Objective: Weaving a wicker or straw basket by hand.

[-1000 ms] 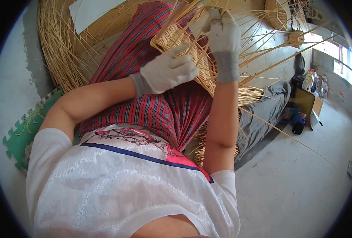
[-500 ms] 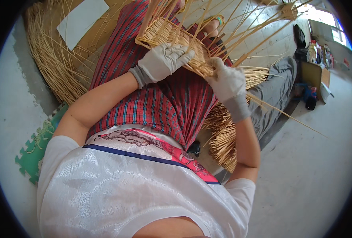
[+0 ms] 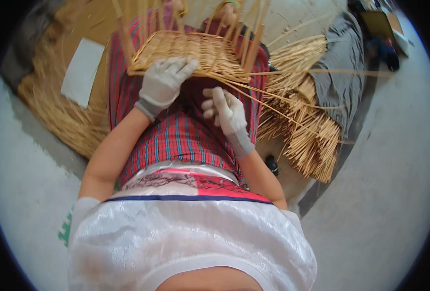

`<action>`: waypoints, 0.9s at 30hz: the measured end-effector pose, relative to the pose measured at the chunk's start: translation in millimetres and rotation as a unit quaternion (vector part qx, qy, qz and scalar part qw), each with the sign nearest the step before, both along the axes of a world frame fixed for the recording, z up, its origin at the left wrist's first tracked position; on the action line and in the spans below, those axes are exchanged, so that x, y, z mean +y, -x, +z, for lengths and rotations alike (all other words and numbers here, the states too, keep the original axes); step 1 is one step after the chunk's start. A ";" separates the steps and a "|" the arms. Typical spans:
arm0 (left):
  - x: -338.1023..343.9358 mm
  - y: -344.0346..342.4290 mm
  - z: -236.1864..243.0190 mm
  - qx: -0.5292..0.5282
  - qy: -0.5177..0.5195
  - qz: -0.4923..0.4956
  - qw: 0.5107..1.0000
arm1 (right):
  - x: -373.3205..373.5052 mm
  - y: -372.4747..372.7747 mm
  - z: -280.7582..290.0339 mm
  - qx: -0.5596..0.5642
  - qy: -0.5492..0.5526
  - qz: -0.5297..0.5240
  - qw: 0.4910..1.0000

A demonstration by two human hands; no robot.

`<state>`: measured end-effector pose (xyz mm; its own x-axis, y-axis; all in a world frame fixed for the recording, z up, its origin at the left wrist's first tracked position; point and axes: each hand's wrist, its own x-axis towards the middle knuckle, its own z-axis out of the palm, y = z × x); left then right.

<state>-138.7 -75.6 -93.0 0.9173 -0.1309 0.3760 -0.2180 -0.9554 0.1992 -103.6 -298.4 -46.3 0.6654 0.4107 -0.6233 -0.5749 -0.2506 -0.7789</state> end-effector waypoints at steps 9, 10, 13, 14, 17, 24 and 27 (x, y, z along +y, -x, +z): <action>-9.3 -6.3 -0.4 0.014 -0.027 -0.003 1.000 | 8.3 -14.8 -38.7 0.032 -0.131 -0.230 0.964; -10.4 -7.7 -0.7 0.040 -0.035 0.007 0.999 | 8.5 -12.3 -41.5 0.031 -0.137 -0.231 0.963; -11.1 -8.7 1.0 0.042 -0.015 0.010 0.999 | 17.5 -6.2 -47.4 0.025 -0.191 -0.245 0.950; -10.5 -8.8 1.1 0.038 -0.017 0.004 0.999 | 21.9 -5.7 -48.1 0.041 -0.164 -0.252 0.953; -9.4 -9.0 2.8 0.049 -0.012 -0.006 0.999 | 30.7 -9.1 -42.1 0.070 -0.218 -0.281 0.932; -12.1 -6.6 5.8 0.091 0.054 0.022 0.994 | -58.2 -18.9 -18.9 0.031 -0.185 0.015 0.982; -13.7 -5.7 5.6 0.083 0.061 0.025 0.994 | -166.2 -28.0 -46.3 0.027 -0.152 -0.023 0.988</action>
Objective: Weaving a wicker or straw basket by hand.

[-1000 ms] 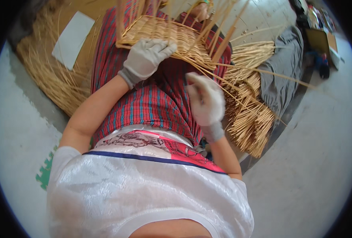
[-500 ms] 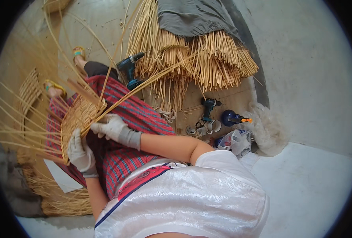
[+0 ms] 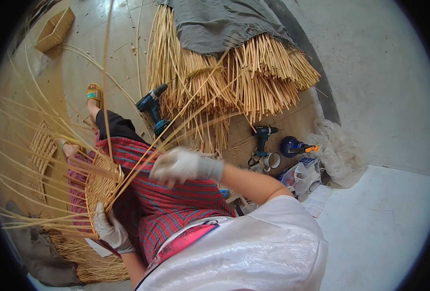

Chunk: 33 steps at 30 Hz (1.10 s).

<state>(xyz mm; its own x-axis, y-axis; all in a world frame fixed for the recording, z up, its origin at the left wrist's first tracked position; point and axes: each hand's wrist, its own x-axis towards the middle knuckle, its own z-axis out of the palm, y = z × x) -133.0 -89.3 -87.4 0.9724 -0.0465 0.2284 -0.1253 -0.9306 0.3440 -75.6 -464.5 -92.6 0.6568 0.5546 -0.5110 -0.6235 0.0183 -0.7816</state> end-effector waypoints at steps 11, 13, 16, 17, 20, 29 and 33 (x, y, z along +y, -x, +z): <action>-8.6 -2.6 6.4 -0.004 -0.044 -0.006 0.999 | -375.6 -37.1 -143.1 -0.099 0.607 -0.536 0.578; -12.1 -3.3 8.0 -0.004 -0.051 -0.005 0.999 | -395.8 -47.0 -143.8 -0.083 0.657 -0.500 0.558; -16.3 -4.0 9.7 -0.001 -0.047 0.001 0.999 | -406.0 -67.5 -137.6 -0.091 0.663 -0.503 0.548; -17.2 -4.2 10.4 0.003 -0.036 0.004 0.999 | -406.9 -74.0 -134.6 -0.037 0.687 -0.466 0.556; -18.6 -4.5 10.9 0.009 -0.020 0.009 1.000 | -407.5 -86.3 -128.4 0.016 0.712 -0.443 0.545; -20.9 -4.7 12.3 0.025 -0.001 0.026 0.999 | -415.8 -72.3 -123.4 0.093 0.722 -0.463 0.505; -21.5 -4.7 12.2 0.012 -0.019 0.022 1.000 | -420.2 -76.5 -115.9 0.098 0.760 -0.414 0.492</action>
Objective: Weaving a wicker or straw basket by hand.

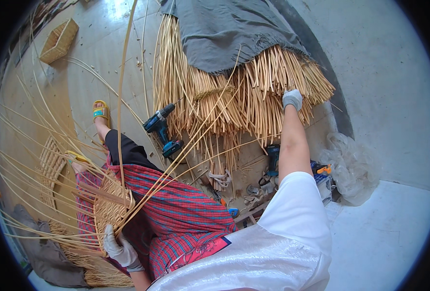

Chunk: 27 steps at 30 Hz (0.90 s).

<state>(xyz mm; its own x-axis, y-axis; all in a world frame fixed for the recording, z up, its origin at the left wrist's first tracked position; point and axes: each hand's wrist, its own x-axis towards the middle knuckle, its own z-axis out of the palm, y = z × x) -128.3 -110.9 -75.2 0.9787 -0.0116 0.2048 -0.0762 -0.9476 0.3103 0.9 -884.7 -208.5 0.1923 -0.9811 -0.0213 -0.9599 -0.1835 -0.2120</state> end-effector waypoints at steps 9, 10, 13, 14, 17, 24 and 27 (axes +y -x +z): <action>4.8 0.9 -5.2 -0.009 0.010 0.002 1.000 | 8.7 13.1 2.7 -0.074 0.008 0.015 0.997; 5.0 0.8 -5.3 -0.013 0.001 0.002 1.000 | 7.6 19.6 0.1 -0.126 0.026 -0.004 0.992; 3.7 -1.1 -3.8 -0.023 -0.001 -0.001 1.000 | -7.7 38.7 -13.9 -0.268 0.037 -0.138 0.953; 2.6 -2.5 -2.6 -0.017 0.010 -0.007 1.000 | -16.8 45.2 -20.0 -0.620 -0.042 -0.183 0.762; -2.7 -7.5 3.9 -0.027 -0.018 -0.015 0.999 | -49.5 60.9 -37.9 -0.154 0.168 -0.085 0.970; -18.2 -15.6 13.8 -0.041 -0.024 -0.014 0.999 | -83.6 39.0 -21.0 -0.150 -0.055 -0.016 0.987; -19.3 -15.8 13.7 -0.037 -0.036 -0.009 0.999 | -71.4 18.8 -11.2 -0.068 -0.041 -0.019 0.997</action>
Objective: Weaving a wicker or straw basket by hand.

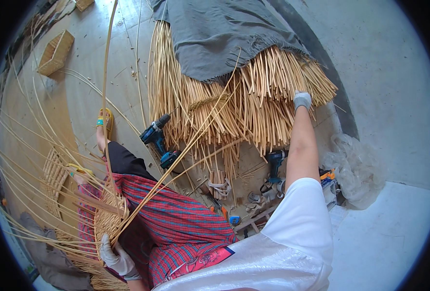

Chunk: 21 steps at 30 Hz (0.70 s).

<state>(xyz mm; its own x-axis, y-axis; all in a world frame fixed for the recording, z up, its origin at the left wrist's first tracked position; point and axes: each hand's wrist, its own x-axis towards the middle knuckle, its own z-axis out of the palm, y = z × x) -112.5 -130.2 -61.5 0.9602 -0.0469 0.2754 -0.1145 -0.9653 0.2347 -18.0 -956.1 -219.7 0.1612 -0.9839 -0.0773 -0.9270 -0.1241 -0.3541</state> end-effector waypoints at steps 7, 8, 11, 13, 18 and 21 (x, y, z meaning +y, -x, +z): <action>-4.0 0.0 1.4 0.008 0.018 0.011 1.000 | 44.5 -19.3 -1.0 0.051 0.189 0.135 0.971; -5.7 0.0 0.8 0.008 0.030 0.011 0.999 | 71.3 -11.4 9.1 0.025 0.193 0.141 0.971; -8.3 -0.4 -2.1 -0.016 -0.006 0.002 1.000 | 207.0 42.5 52.0 -0.203 -0.193 0.166 0.946; -7.9 -1.5 -3.5 -0.021 -0.007 0.000 1.000 | 319.8 98.5 75.7 -0.255 -0.484 0.241 0.802; -5.6 -0.2 -1.6 -0.026 -0.026 -0.014 0.999 | 393.9 138.1 62.1 -0.160 -0.725 0.204 0.638; -11.5 7.2 0.2 -0.062 -0.084 0.027 0.994 | 343.2 103.6 61.1 -0.463 -0.668 0.032 0.582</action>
